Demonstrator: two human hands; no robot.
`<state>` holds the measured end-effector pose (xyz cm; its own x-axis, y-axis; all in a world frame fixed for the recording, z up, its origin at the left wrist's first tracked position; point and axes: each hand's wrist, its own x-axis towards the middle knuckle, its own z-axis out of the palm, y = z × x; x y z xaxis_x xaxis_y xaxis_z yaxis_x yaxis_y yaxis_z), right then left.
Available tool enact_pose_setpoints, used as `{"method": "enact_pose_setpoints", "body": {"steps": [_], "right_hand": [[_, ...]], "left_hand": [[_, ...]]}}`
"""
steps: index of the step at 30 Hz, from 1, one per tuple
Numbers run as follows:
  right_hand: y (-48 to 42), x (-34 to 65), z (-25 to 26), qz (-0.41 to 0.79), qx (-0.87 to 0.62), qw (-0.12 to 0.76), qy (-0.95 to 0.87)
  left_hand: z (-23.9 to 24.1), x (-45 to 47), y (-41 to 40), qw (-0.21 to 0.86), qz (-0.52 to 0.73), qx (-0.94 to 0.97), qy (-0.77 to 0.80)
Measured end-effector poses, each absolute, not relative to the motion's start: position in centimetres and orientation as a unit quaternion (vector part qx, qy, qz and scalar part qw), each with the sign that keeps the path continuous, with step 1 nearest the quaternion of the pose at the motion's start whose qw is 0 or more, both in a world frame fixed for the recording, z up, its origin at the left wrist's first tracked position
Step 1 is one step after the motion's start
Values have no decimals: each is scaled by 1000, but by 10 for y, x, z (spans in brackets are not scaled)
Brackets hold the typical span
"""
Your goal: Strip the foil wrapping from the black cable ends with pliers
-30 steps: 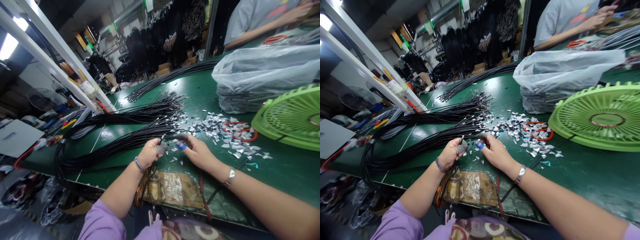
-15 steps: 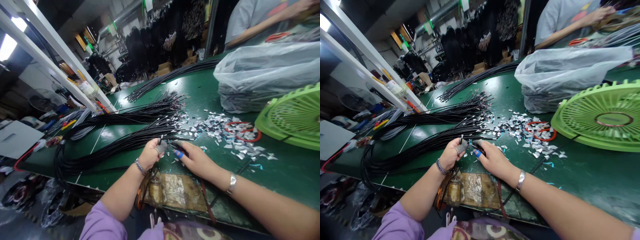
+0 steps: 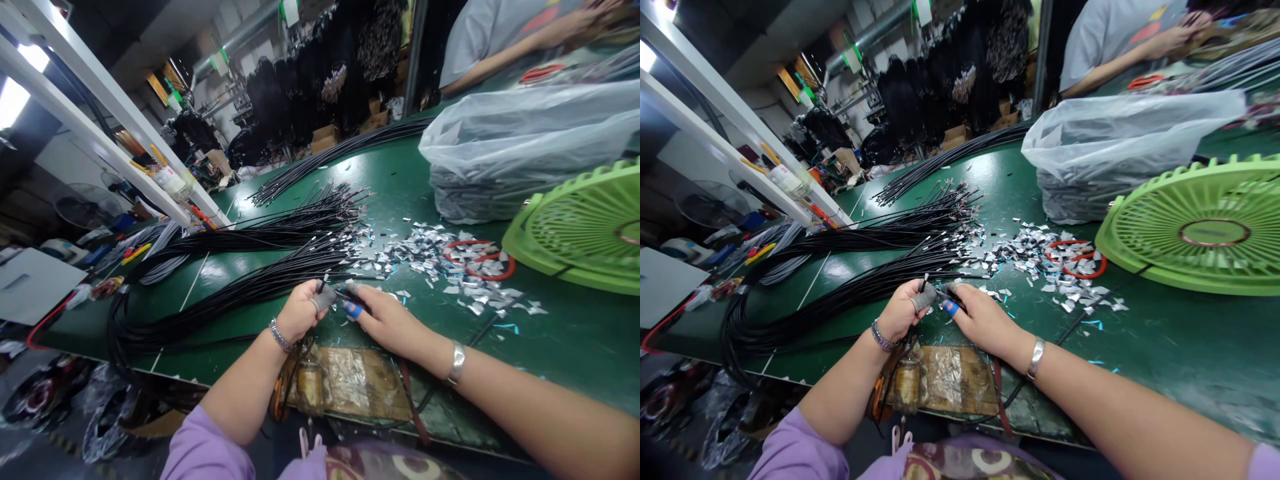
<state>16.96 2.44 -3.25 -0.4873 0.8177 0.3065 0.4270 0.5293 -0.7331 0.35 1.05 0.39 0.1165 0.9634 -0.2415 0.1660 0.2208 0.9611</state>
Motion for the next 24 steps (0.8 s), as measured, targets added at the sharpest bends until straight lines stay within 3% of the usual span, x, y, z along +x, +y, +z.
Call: {"method": "enact_pose_setpoints", "body": {"steps": [24], "right_hand": [[21,162,-30,348,-401,326,-782]], "left_hand": [[-1,8,12,516,369,509,581]]}}
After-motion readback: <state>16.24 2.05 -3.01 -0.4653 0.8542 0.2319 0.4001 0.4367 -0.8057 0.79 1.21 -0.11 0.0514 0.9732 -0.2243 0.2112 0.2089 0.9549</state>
